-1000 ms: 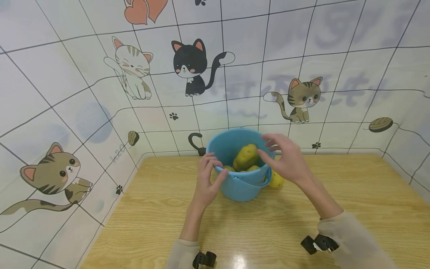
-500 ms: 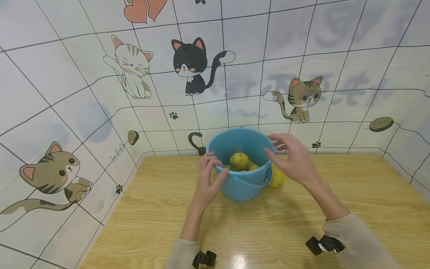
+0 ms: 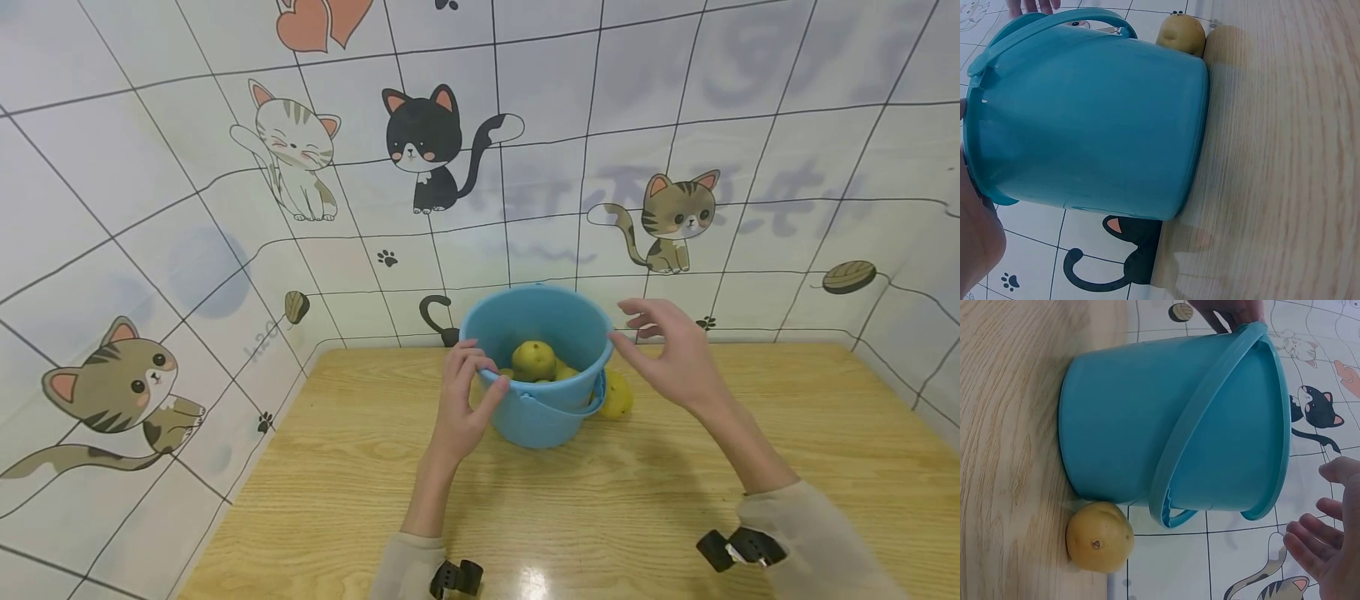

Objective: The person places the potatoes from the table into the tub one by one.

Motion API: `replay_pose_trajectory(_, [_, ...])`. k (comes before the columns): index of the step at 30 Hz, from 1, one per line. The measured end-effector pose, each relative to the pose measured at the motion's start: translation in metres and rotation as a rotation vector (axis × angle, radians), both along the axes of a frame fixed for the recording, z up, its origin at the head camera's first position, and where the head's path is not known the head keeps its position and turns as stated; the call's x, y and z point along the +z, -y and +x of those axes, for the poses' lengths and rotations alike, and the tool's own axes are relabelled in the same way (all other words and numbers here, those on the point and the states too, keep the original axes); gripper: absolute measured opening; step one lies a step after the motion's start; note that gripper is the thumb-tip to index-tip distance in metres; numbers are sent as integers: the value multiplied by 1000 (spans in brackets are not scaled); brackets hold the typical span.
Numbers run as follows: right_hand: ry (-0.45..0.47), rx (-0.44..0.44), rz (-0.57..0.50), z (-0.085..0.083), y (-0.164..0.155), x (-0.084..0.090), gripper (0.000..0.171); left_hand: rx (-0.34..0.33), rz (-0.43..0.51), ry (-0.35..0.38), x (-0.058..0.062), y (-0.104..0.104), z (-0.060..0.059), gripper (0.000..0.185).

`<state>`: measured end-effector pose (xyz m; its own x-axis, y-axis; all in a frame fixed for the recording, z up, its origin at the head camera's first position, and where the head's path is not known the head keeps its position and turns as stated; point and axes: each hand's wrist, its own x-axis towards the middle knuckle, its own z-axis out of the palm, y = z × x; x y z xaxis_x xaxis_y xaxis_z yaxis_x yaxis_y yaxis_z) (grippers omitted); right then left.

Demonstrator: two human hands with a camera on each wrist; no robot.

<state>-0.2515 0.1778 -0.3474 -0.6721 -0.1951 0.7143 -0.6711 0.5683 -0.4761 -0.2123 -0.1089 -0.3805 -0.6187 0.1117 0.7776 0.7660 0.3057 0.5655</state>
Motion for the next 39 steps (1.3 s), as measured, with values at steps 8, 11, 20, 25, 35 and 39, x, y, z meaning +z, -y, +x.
replay_pose_trajectory(8, [25, -23, -8, -3, -11, -6, 41, 5, -7, -5, 0, 1, 0, 10])
replay_pose_trajectory(11, [49, -38, -9, -4, -16, -9, 41, 6, -10, -3, -4, 1, -3, 10])
replay_pose_trajectory(20, [158, -82, 19, -6, -26, -20, 44, 24, -34, -11, -34, 9, -28, 10])
replay_pose_trajectory(25, [215, -88, 39, -6, -30, -27, 49, 20, -38, -14, -36, 10, -29, 12])
replay_pose_trajectory(35, [269, -80, 104, -10, -36, -48, 54, 20, -28, -35, -37, 9, -32, 11])
replay_pose_trajectory(39, [282, -75, 116, -12, -36, -55, 55, 17, -23, -23, -36, 9, -30, 11])
